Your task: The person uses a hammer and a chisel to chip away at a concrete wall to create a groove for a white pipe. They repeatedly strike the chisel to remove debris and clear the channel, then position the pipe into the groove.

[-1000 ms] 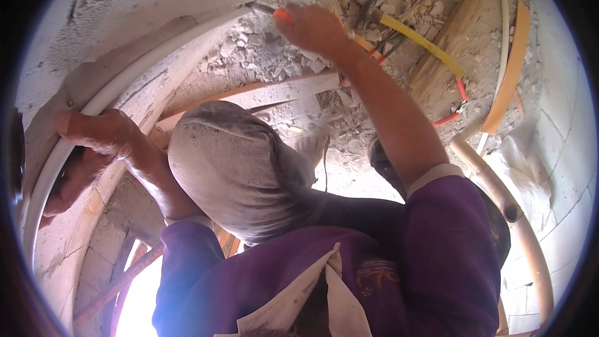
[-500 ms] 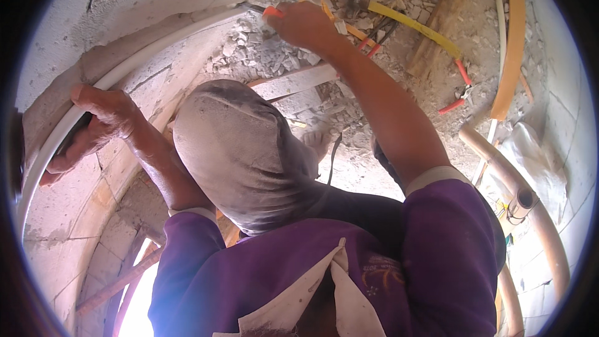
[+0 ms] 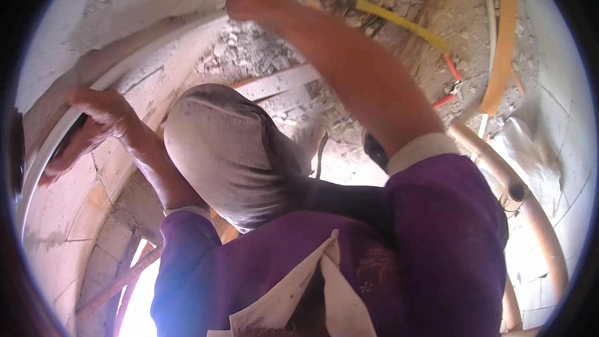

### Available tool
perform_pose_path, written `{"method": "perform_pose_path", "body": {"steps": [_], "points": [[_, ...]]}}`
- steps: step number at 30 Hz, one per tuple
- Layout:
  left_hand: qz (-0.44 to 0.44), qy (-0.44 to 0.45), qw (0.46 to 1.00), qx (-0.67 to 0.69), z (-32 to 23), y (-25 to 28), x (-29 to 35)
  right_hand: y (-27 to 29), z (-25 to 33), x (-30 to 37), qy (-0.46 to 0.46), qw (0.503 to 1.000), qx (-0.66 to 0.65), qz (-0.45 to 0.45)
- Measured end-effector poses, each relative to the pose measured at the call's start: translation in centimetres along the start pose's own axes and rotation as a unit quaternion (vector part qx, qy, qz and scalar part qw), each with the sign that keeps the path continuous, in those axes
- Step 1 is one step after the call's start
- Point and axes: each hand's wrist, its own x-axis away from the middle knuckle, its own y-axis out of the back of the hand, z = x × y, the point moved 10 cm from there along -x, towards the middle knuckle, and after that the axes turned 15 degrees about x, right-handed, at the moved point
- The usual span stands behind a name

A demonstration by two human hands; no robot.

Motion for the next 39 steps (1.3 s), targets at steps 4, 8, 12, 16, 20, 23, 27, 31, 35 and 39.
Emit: {"method": "perform_pose_path", "body": {"steps": [4,8,12,16,20,23,27,31,35,39], "points": [[0.034,-0.011,0.998,-0.042,-0.3,-0.1,-0.3,-0.6,-2.8,3.5,-0.128,0.989,-0.048,0.056],[0.038,-0.026,0.998,-0.045,0.1,-0.1,0.3,-2.1,-4.4,6.7,-0.134,0.980,-0.118,0.091],[0.036,-0.017,0.998,-0.042,0.6,0.0,0.8,-2.9,-3.7,6.8,-0.120,0.981,-0.141,0.052],[0.026,-0.040,0.997,-0.061,0.1,0.1,0.1,-2.9,-1.5,6.3,-0.135,0.967,-0.216,0.001],[0.016,-0.026,0.999,0.020,0.4,-0.1,-0.3,-1.3,0.4,4.9,-0.142,0.979,-0.147,0.005],[0.016,0.009,0.997,0.071,0.8,0.0,-0.3,2.0,2.8,3.1,-0.008,0.999,-0.042,-0.007],[0.065,-0.116,0.991,0.002,-1.8,-0.4,-0.7,3.3,2.0,2.6,0.003,0.996,-0.074,0.044],[0.050,-0.067,0.996,-0.032,-0.5,0.3,-1.2,-0.3,-1.2,3.9,-0.128,0.981,-0.066,0.132],[0.054,-0.035,0.996,-0.068,0.3,-0.2,0.2,-3.0,-1.8,4.4,-0.123,0.982,-0.124,0.065],[0.046,-0.026,0.998,-0.026,0.6,-0.1,0.2,-3.0,-1.9,3.8,-0.090,0.989,-0.116,0.026]]}}
